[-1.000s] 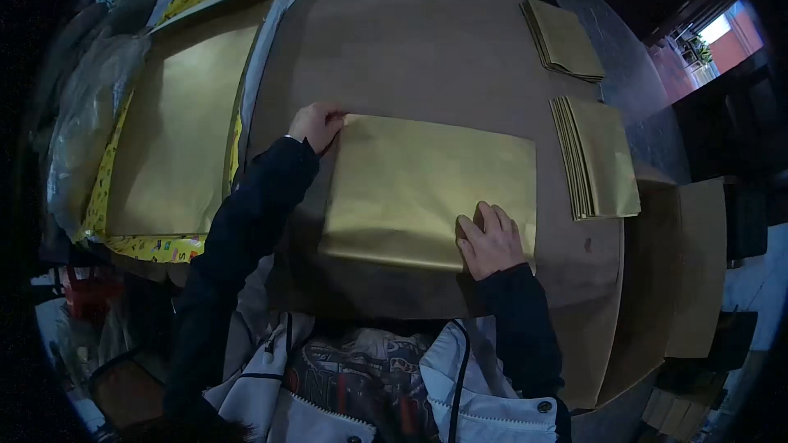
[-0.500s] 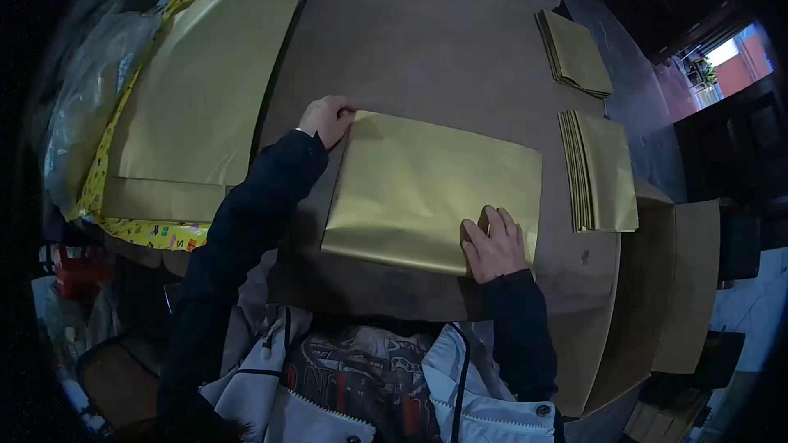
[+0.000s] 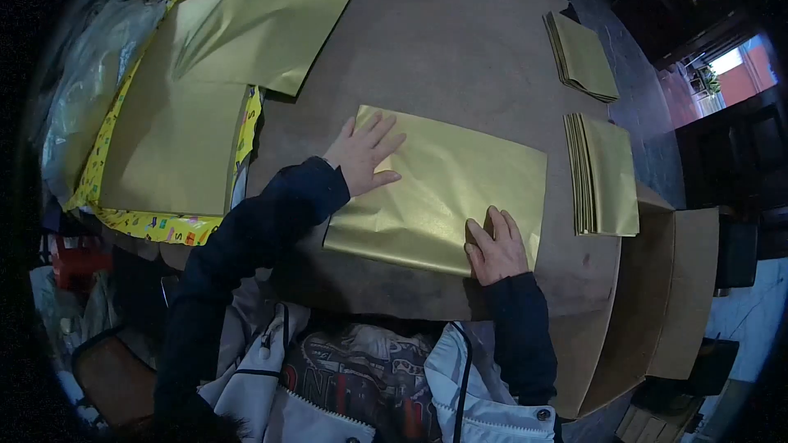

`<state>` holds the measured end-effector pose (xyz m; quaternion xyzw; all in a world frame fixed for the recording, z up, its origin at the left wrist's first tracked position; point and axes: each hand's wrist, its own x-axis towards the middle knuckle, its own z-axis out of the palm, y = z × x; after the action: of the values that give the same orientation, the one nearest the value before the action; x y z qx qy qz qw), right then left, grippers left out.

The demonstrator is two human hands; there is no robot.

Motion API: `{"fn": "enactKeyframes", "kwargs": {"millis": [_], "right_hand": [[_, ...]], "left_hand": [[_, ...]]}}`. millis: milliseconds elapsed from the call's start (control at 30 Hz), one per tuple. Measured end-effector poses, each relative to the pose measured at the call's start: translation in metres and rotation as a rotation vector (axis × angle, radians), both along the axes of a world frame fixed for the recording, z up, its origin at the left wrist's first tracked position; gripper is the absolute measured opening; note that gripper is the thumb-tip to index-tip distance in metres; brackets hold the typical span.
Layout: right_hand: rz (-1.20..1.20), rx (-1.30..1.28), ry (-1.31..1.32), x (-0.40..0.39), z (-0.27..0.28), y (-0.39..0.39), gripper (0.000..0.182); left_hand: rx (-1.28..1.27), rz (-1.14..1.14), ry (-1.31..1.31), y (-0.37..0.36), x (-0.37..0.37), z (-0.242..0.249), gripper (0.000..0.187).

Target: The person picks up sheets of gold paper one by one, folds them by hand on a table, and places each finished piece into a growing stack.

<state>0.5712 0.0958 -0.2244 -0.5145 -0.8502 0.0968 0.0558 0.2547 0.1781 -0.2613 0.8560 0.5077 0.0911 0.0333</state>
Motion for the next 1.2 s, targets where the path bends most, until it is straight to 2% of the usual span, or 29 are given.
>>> {"fn": "enactKeyframes", "kwargs": {"millis": [167,333,400,533,633,733,800,867,933,967,1067,1200], "right_hand": [[0.009,0.009,-0.027,-0.012,0.000,-0.003,0.041],[0.282,-0.043,0.053,-0.092,-0.001,-0.026,0.058],[0.321,-0.018,0.135,-0.107,-0.006,-0.039,0.059],[0.169,-0.017,0.062,-0.063,-0.013,-0.049,0.065],[-0.050,-0.141,-0.027,0.001,-0.004,-0.065,0.071],[-0.217,-0.205,-0.143,0.046,0.001,-0.081,0.074],[-0.211,-0.197,-0.162,0.049,0.000,-0.085,0.073],[-0.250,-0.193,-0.210,0.042,0.003,-0.085,0.073],[-0.234,-0.179,-0.217,0.043,0.000,-0.086,0.072],[-0.238,-0.167,-0.224,0.044,-0.002,-0.086,0.072],[-0.197,-0.139,-0.227,0.044,-0.002,-0.084,0.073],[-0.196,-0.121,-0.258,0.046,-0.005,-0.085,0.072]], "left_hand": [[-0.023,0.051,0.108,0.006,-0.012,0.003,0.066],[-0.007,0.064,0.134,0.006,-0.011,0.003,0.063],[-0.004,0.069,0.161,0.007,-0.010,0.003,0.065],[0.007,0.069,0.178,0.009,-0.011,0.000,0.066],[0.027,0.068,0.183,0.009,-0.012,-0.003,0.065],[-0.015,0.083,0.257,0.009,-0.006,0.010,0.065],[-0.032,0.102,0.397,0.002,0.001,0.017,0.063],[-0.235,0.110,0.467,-0.010,0.029,0.042,0.062],[-0.321,-0.003,0.363,-0.031,0.063,0.035,0.063],[-0.360,-0.031,0.204,-0.050,0.088,0.034,0.065],[-0.318,-0.120,0.101,-0.094,0.145,0.028,0.065],[-0.216,-0.121,-0.032,-0.112,0.132,0.015,0.065]]}}
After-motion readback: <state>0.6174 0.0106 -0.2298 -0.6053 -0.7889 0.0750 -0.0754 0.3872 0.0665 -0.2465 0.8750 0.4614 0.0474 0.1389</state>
